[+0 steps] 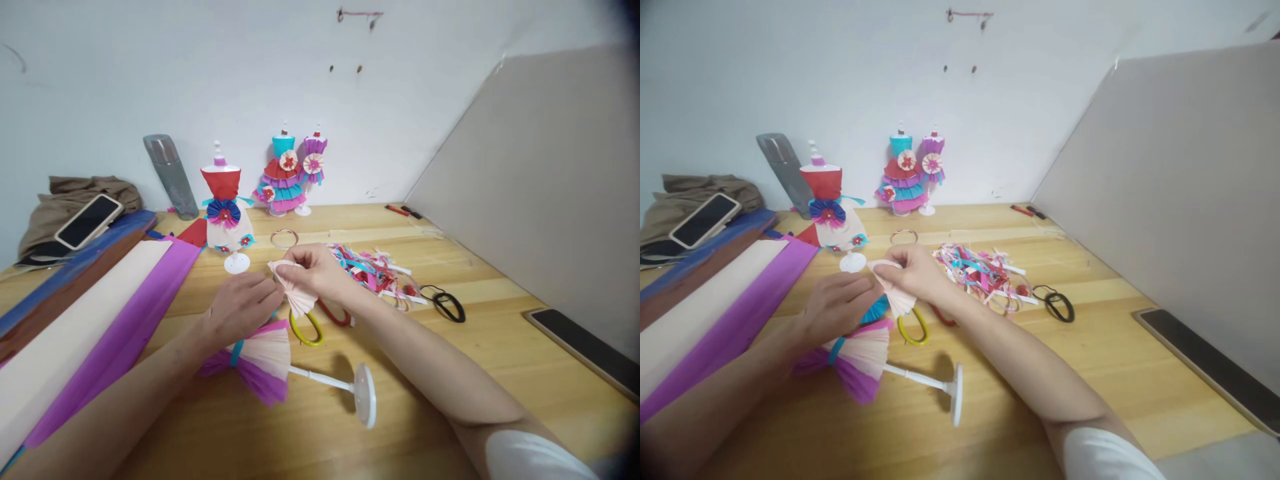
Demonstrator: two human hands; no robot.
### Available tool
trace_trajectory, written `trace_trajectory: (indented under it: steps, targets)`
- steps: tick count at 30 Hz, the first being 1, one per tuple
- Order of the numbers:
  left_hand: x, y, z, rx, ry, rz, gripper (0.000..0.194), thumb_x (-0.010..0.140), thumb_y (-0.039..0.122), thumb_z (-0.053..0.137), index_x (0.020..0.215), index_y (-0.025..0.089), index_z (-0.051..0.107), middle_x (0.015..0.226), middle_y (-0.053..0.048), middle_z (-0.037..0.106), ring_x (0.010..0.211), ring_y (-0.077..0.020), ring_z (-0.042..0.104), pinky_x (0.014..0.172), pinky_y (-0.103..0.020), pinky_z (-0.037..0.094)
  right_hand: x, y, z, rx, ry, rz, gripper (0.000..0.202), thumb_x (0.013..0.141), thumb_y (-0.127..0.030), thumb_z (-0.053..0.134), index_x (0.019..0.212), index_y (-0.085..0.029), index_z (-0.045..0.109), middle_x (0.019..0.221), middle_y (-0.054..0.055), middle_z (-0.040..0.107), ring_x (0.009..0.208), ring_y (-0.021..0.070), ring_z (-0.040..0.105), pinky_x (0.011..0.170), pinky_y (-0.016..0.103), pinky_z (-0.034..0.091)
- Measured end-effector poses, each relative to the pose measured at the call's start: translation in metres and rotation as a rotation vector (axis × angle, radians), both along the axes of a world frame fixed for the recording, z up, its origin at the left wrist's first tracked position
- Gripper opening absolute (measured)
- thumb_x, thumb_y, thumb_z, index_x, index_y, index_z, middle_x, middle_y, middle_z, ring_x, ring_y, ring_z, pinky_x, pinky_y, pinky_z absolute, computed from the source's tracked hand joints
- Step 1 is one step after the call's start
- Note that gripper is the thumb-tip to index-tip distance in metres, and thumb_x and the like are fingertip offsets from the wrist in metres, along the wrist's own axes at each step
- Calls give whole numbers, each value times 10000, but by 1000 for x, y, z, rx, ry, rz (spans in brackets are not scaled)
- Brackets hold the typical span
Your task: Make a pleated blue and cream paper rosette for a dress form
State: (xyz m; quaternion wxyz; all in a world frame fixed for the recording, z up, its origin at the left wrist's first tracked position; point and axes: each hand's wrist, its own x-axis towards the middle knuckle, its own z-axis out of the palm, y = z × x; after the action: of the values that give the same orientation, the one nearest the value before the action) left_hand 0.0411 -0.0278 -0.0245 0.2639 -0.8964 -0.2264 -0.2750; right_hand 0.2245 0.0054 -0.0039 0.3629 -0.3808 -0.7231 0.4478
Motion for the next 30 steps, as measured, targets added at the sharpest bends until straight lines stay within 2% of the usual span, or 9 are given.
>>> trace_trajectory:
  steps: [3, 6, 12, 17, 21, 23, 26, 30]
  targets:
    - [-1, -1, -2, 10, -113, 52, 256, 939, 120, 452, 756, 167, 624, 584, 6, 559, 540, -146, 468, 521, -305, 317, 6, 3, 10, -12, 78, 46, 334, 732, -482, 641, 711, -150, 607, 655, 2, 570, 613, 128, 503, 572, 245, 365]
    - [-2, -2, -1, 8, -211, 123, 280, 931, 138, 483, 675, 181, 589, 529, 23, 511, 503, -133, 446, 508, -288, 309, 10, 5, 15, -20, 126, 60, 369, 720, -513, 665, 758, -150, 615, 718, 13, 603, 667, 145, 542, 622, 258, 407]
    - [-1, -3, 1, 7, -312, 214, 315, 924, 156, 515, 614, 181, 570, 506, 24, 514, 491, -120, 461, 513, -256, 336, 7, 7, 3, -81, 68, -7, 359, 684, -476, 688, 587, -180, 508, 512, -47, 459, 484, 89, 414, 481, 227, 307]
    - [1, -3, 3, -30, -419, 271, 331, 908, 165, 528, 578, 181, 542, 483, 34, 495, 470, -104, 449, 506, -240, 325, -4, 0, -3, -159, 157, 38, 294, 647, -420, 731, 711, -156, 620, 599, -21, 573, 526, 102, 470, 510, 235, 356]
    - [2, -4, 4, -21, -447, 336, 334, 885, 128, 510, 556, 183, 518, 473, 38, 477, 458, -104, 415, 495, -246, 293, -11, -7, -5, -260, 182, 35, 314, 617, -409, 778, 732, -157, 631, 590, -32, 568, 515, 100, 463, 521, 242, 371]
    - [1, -4, 5, -10, -420, 335, 346, 893, 129, 503, 552, 185, 512, 478, 36, 479, 466, -108, 420, 500, -250, 292, -11, -8, -4, -254, 199, 53, 310, 613, -397, 790, 728, -159, 628, 613, -26, 589, 557, 115, 504, 561, 253, 398]
    - [-2, -3, 6, 16, -323, 288, 344, 916, 138, 500, 578, 183, 539, 499, 26, 498, 492, -120, 451, 520, -260, 306, -4, -2, 2, -154, 263, 65, 295, 633, -378, 781, 795, -159, 669, 750, 8, 669, 702, 155, 595, 679, 281, 448]
    - [-3, -4, 8, 56, -216, 197, 339, 947, 113, 428, 652, 178, 581, 524, 20, 514, 508, -131, 453, 528, -271, 306, 7, 5, 9, -95, 325, -29, 317, 663, -382, 758, 890, -169, 699, 842, 30, 700, 776, 173, 623, 724, 299, 465]
